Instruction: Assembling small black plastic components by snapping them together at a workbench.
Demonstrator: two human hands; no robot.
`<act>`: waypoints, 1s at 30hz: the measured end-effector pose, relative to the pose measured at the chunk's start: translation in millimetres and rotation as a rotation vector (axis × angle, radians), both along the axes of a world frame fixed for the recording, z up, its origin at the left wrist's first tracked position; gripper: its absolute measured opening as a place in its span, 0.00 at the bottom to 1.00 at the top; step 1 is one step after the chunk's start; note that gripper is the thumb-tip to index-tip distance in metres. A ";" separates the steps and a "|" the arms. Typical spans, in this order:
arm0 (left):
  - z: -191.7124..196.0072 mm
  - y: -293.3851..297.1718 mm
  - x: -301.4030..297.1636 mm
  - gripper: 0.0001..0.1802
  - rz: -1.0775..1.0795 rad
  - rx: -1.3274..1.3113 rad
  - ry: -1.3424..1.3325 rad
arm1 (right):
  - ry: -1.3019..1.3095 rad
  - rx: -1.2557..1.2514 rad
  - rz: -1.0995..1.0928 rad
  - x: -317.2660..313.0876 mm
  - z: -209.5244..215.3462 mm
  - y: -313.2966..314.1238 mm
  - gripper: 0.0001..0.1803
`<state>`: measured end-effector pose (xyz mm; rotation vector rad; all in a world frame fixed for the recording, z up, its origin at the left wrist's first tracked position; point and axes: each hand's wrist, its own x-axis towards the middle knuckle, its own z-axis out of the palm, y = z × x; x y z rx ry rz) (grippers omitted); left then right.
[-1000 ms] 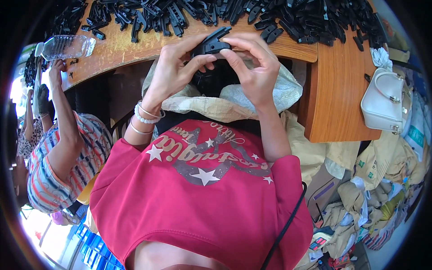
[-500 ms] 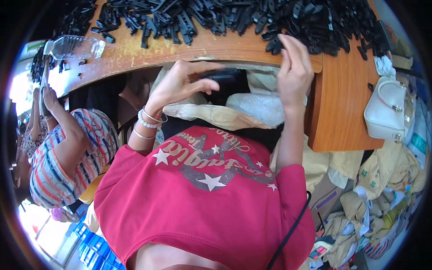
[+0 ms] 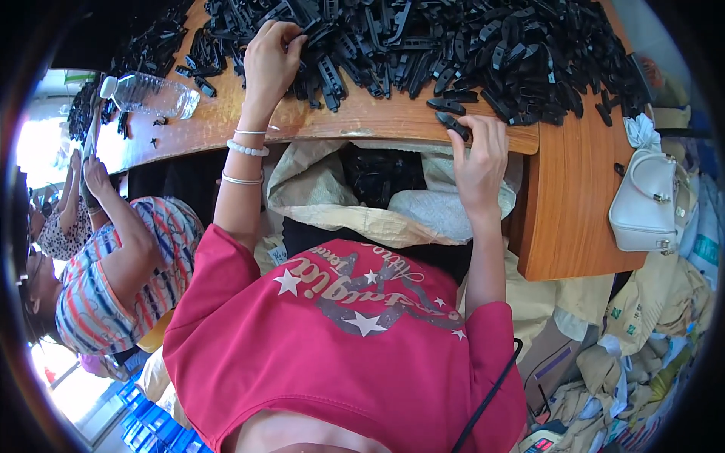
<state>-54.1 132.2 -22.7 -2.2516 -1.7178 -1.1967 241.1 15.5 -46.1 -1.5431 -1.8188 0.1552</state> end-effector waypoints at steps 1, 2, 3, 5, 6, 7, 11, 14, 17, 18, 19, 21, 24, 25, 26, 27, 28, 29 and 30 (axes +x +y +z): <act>3.3 -2.0 3.8 0.06 0.008 0.016 -0.026 | -0.005 0.010 0.016 2.6 -0.4 -1.9 0.11; 6.5 -5.8 7.7 0.06 0.022 0.132 -0.032 | -0.010 0.019 0.034 5.0 -0.4 -3.8 0.11; 11.4 -9.4 10.1 0.07 0.022 0.287 0.013 | -0.011 0.020 0.028 5.9 1.3 -5.9 0.11; 20.1 -23.5 17.3 0.08 -0.045 0.424 -0.044 | 0.314 -0.050 0.012 5.1 5.3 -12.8 0.10; 20.0 -38.6 27.7 0.07 -0.105 0.163 -0.368 | 0.471 -0.071 0.051 5.7 3.3 -12.4 0.12; 20.5 -56.8 41.7 0.06 -0.158 -0.108 -0.685 | 0.560 -0.105 0.085 5.4 4.9 -11.8 0.12; 21.1 -80.4 66.3 0.13 -0.547 -0.876 -1.431 | 0.858 -0.302 0.271 -4.6 30.3 -13.6 0.14; 18.4 -86.2 78.2 0.17 -0.542 -1.025 -1.368 | 0.931 -0.289 0.379 -14.8 38.9 -9.4 0.12; 22.1 -87.2 82.2 0.19 -0.589 -0.992 -1.153 | 0.830 -0.228 0.392 -14.3 39.4 -7.1 0.12; 25.5 -90.4 85.3 0.19 -0.585 -0.977 -1.084 | 0.835 -0.201 0.386 -14.0 39.0 -7.2 0.12; 28.3 -94.7 87.7 0.20 -0.578 -0.960 -1.016 | 0.835 -0.203 0.385 -14.1 39.5 -8.1 0.12; 30.3 -97.4 90.0 0.20 -0.552 -0.991 -0.933 | 0.797 -0.197 0.380 -14.2 41.7 -10.4 0.13; 29.4 -103.2 99.3 0.17 -0.592 -0.878 -0.901 | 0.691 -0.140 0.348 -17.1 38.2 -13.2 0.13; 28.3 -103.6 97.8 0.17 -0.612 -0.749 -0.679 | 0.690 -0.142 0.346 -18.9 39.8 -14.6 0.13; 27.8 -103.6 96.3 0.18 -0.626 -0.617 -0.458 | 0.741 -0.137 0.330 -21.1 42.2 -16.4 0.14; 29.9 -107.2 98.9 0.18 -0.601 -0.587 -0.473 | 0.792 -0.133 0.314 -22.3 44.1 -17.2 0.15; 28.0 -107.5 98.5 0.18 -0.598 -0.590 -0.472 | 0.795 -0.136 0.314 -21.6 43.6 -16.0 0.15; 24.8 -107.7 97.6 0.17 -0.601 -0.554 -0.485 | 0.704 -0.091 0.301 -20.6 42.7 -13.8 0.16; 22.7 -107.7 96.8 0.17 -0.604 -0.517 -0.498 | 0.614 -0.047 0.289 -20.1 43.2 -12.0 0.18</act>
